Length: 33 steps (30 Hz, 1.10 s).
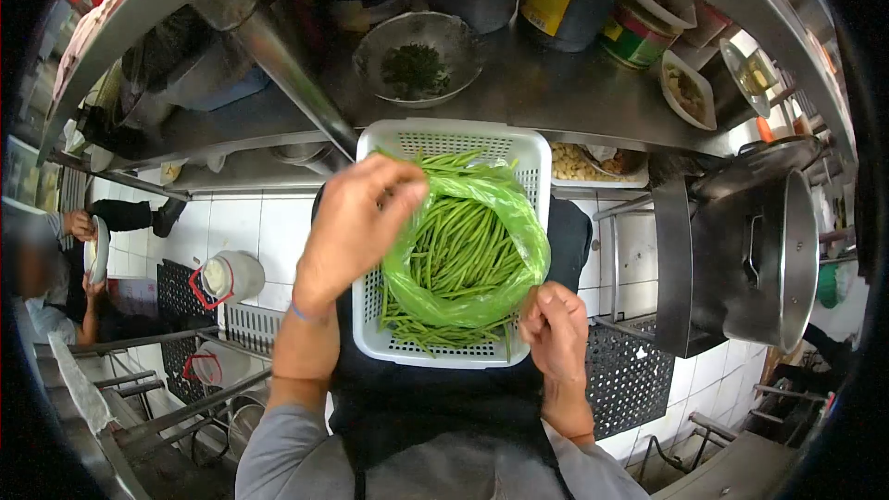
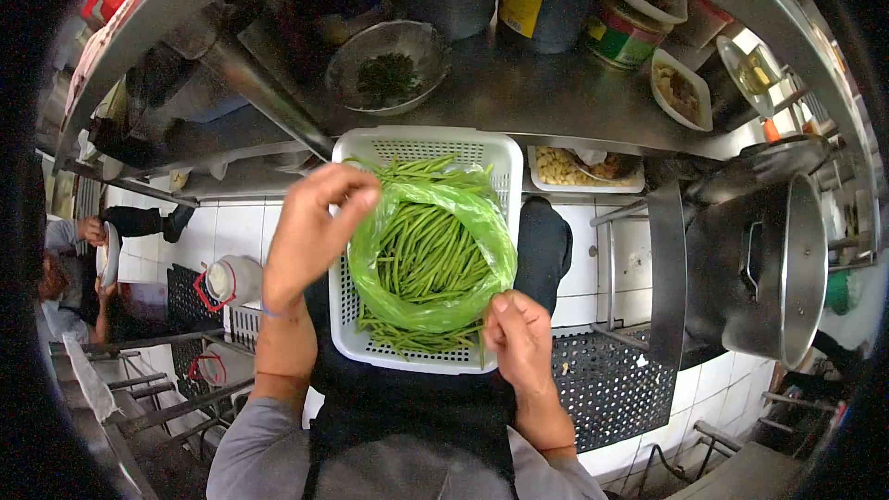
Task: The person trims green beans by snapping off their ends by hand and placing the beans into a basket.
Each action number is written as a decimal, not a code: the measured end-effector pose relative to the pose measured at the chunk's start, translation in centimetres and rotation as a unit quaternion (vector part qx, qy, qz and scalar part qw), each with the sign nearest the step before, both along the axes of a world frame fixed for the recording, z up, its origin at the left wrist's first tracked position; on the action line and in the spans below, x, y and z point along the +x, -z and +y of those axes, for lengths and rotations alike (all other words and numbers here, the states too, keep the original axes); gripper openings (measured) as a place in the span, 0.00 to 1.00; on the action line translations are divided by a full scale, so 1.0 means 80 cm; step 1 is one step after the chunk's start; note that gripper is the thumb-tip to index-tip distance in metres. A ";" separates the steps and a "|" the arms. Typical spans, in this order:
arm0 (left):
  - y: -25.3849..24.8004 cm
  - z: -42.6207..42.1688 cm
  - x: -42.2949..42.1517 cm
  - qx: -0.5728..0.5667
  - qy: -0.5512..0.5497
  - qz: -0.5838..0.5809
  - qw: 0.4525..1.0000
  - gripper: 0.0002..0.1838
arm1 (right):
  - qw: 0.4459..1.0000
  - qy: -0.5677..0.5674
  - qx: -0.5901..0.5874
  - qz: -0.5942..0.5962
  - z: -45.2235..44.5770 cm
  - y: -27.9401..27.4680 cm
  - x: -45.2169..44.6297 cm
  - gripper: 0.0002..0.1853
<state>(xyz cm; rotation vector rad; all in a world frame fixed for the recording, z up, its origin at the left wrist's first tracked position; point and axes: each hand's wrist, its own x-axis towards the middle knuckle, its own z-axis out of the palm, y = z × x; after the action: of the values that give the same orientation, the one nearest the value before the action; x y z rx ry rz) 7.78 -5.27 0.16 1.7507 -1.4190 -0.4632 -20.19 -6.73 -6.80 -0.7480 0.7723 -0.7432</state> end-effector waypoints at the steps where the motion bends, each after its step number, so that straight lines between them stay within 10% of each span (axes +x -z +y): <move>1: -0.001 0.009 -0.009 -0.014 0.016 -0.027 0.999 0.09 | 1.000 0.017 -0.005 -0.006 -0.006 0.004 0.001 0.17; 5: 0.005 0.035 -0.037 -0.044 -0.015 -0.056 0.997 0.06 | 0.974 0.002 -0.160 0.162 -0.029 0.001 0.016 0.12; 12: 0.034 0.050 -0.069 -0.050 0.013 -0.052 0.997 0.05 | 0.741 -0.079 -0.576 0.334 -0.053 0.007 0.078 0.11; 16: 0.026 0.065 -0.063 -0.047 -0.010 -0.024 0.999 0.06 | 0.657 -0.161 -0.592 0.439 -0.057 0.006 0.095 0.12; 26: 0.022 0.067 -0.091 -0.099 0.092 0.030 0.990 0.10 | 0.840 -0.161 -0.499 0.143 -0.040 -0.086 0.052 0.06; 33: 0.033 0.069 -0.081 -0.002 0.127 0.088 0.988 0.09 | 0.727 -0.073 -0.626 0.272 -0.033 -0.060 0.040 0.11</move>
<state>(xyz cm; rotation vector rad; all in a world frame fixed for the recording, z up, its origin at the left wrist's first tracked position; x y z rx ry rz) 1.29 0.24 -2.47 1.4900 -1.5180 -0.7316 -17.02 -9.38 -2.01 -2.3259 0.6297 -0.8648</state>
